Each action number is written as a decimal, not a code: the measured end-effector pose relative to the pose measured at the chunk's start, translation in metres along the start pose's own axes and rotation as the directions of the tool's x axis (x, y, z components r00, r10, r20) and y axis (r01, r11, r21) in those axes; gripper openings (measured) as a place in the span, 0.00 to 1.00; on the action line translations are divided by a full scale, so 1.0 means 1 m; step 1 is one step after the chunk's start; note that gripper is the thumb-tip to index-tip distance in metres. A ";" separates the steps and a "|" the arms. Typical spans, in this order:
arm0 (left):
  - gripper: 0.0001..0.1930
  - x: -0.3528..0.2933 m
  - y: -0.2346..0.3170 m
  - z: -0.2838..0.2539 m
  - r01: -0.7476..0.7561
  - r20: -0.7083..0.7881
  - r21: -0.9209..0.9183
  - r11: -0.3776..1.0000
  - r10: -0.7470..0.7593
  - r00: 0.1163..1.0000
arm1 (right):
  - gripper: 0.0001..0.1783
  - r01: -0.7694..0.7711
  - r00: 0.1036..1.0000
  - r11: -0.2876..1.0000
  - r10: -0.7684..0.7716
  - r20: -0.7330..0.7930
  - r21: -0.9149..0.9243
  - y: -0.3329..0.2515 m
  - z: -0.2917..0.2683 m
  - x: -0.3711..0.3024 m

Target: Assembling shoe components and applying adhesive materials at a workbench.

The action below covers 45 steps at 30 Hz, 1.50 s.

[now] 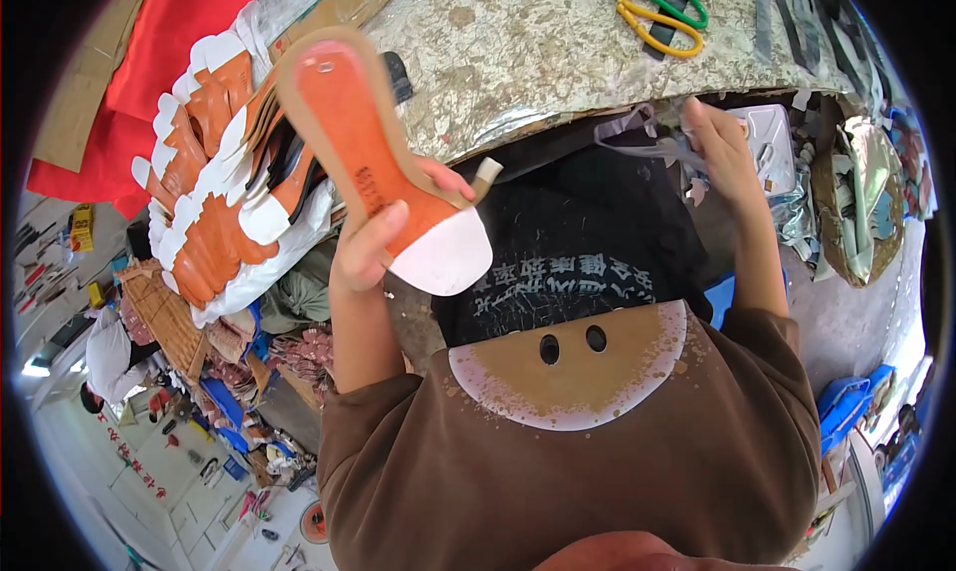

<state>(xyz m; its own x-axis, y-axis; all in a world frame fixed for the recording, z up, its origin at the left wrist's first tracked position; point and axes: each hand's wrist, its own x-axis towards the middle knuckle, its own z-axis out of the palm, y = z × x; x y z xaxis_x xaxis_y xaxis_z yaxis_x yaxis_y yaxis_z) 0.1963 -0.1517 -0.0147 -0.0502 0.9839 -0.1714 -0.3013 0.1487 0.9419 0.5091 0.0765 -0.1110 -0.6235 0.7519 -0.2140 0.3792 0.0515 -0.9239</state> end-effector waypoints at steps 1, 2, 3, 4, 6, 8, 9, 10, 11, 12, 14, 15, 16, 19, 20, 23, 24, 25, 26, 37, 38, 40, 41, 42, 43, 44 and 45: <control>0.28 0.003 -0.003 -0.002 -0.007 0.005 -0.002 1.000 0.007 1.000 | 0.21 -0.047 0.998 0.972 0.036 -0.053 -0.229 0.008 -0.013 -0.002; 0.28 0.003 -0.005 -0.002 -0.021 -0.069 -0.076 0.997 0.016 0.997 | 0.21 -0.040 0.998 0.973 0.030 -0.048 -0.229 0.008 -0.016 -0.002; 0.27 0.004 -0.006 -0.002 -0.040 -0.144 -0.148 0.988 0.018 0.989 | 0.17 0.180 0.935 0.828 -0.312 -0.171 -0.531 0.004 -0.019 -0.002; 0.25 0.011 -0.008 0.000 -0.082 -0.152 -0.198 0.977 0.052 0.987 | 0.13 0.283 0.753 0.545 -0.636 -0.169 -0.789 0.000 -0.023 0.000; 0.23 0.024 -0.008 0.013 -0.101 -0.205 -0.225 0.969 0.054 0.977 | 0.11 0.319 0.818 0.699 -0.544 -0.187 -0.640 -0.017 -0.027 0.010; 0.21 0.035 -0.005 0.022 -0.110 -0.159 -0.213 0.971 0.076 0.984 | 0.11 0.380 0.810 0.728 -0.560 -0.175 -0.571 -0.042 -0.020 0.033; 0.21 0.038 -0.001 0.028 -0.112 -0.149 -0.191 0.975 0.084 0.985 | 0.15 0.402 0.766 0.592 -0.635 -0.098 -0.698 -0.050 -0.015 0.050; 0.21 0.037 0.000 0.029 -0.117 -0.119 -0.197 0.973 0.095 0.988 | 0.21 0.411 0.719 0.435 -0.695 -0.008 -0.801 -0.054 -0.008 0.065; 0.21 0.036 0.001 0.029 -0.125 -0.127 -0.188 0.974 0.102 0.987 | 0.21 0.421 0.712 0.434 -0.703 -0.007 -0.796 -0.052 -0.006 0.079; 0.20 0.034 0.003 0.032 -0.140 -0.135 -0.162 0.977 0.119 0.984 | 0.26 0.307 0.836 0.416 -0.547 0.033 -0.856 -0.045 -0.009 0.091; 0.20 0.027 0.007 0.030 -0.162 -0.144 -0.112 0.980 0.145 0.979 | 0.38 0.209 0.919 0.297 -0.386 0.083 -0.932 -0.025 -0.022 0.116; 0.20 0.022 0.009 0.028 -0.169 -0.164 -0.101 0.980 0.151 0.975 | 0.36 0.268 0.868 0.312 -0.489 0.088 -0.911 -0.029 -0.022 0.116; 0.19 0.018 0.011 0.027 -0.165 -0.198 -0.058 0.985 0.150 0.969 | 0.31 0.351 0.824 0.349 -0.556 0.109 -0.869 -0.030 -0.027 0.119; 0.16 0.006 0.010 0.024 -0.171 -0.299 0.021 0.985 0.169 0.939 | 0.24 0.408 0.810 0.386 -0.571 0.133 -0.828 -0.032 -0.027 0.117; 0.15 0.006 0.009 0.021 -0.184 -0.345 0.052 0.982 0.190 0.919 | 0.21 0.364 0.847 0.386 -0.516 0.128 -0.848 -0.034 -0.026 0.112; 0.17 -0.004 0.008 0.016 -0.170 -0.459 0.461 0.871 0.397 0.795 | 0.21 0.435 0.889 0.812 -0.457 0.040 -0.390 -0.067 0.026 0.054; 0.16 0.000 0.006 0.015 -0.201 -0.466 0.518 0.831 0.471 0.749 | 0.26 0.446 0.892 0.887 -0.451 -0.015 -0.121 -0.067 0.048 0.035; 0.16 0.002 0.002 0.015 -0.197 -0.465 0.524 0.829 0.472 0.749 | 0.32 0.268 0.957 0.960 -0.276 0.095 0.082 -0.077 0.063 0.016; 0.16 0.008 -0.004 0.014 -0.251 -0.441 0.615 0.748 0.590 0.676 | 0.36 0.167 0.955 0.948 -0.224 0.195 0.272 -0.086 0.077 0.000; 0.20 0.026 -0.013 0.029 -0.262 0.271 0.954 -0.145 0.786 0.555 | 0.44 0.151 0.942 0.986 -0.122 0.311 -0.069 -0.093 0.113 -0.025; 0.20 0.026 -0.013 0.031 -0.289 0.304 0.944 -0.161 0.764 0.568 | 0.44 0.145 0.945 0.987 -0.116 0.305 -0.072 -0.095 0.112 -0.025; 0.20 0.024 -0.015 0.034 -0.329 0.348 0.928 -0.174 0.722 0.598 | 0.44 0.153 0.947 0.985 -0.122 0.296 -0.084 -0.091 0.109 -0.025; 0.20 0.023 -0.016 0.035 -0.333 0.348 0.927 -0.171 0.722 0.598 | 0.44 0.167 0.948 0.981 -0.134 0.289 -0.094 -0.089 0.108 -0.025; 0.20 0.021 -0.016 0.036 -0.345 0.363 0.922 -0.175 0.700 0.615 | 0.44 0.173 0.947 0.980 -0.137 0.291 -0.101 -0.087 0.107 -0.026; 0.20 0.020 -0.017 0.036 -0.357 0.378 0.917 -0.178 0.678 0.631 | 0.44 0.169 0.948 0.980 -0.134 0.289 -0.103 -0.083 0.105 -0.028; 0.20 0.020 -0.016 0.036 -0.360 0.378 0.916 -0.176 0.676 0.632 | 0.44 0.160 0.945 0.982 -0.123 0.303 -0.102 -0.080 0.104 -0.029; 0.20 0.020 -0.016 0.035 -0.390 0.374 0.910 -0.138 0.679 0.632 | 0.44 0.152 0.942 0.983 -0.112 0.318 -0.102 -0.076 0.103 -0.031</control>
<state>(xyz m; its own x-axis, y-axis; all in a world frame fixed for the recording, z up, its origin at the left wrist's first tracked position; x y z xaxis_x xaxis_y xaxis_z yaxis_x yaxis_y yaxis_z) 0.2335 -0.1306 -0.0225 0.1199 0.7600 0.6388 0.9279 -0.3146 0.2002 0.4291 -0.0181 -0.0664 -0.8469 0.4934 -0.1984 0.3480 0.2321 -0.9083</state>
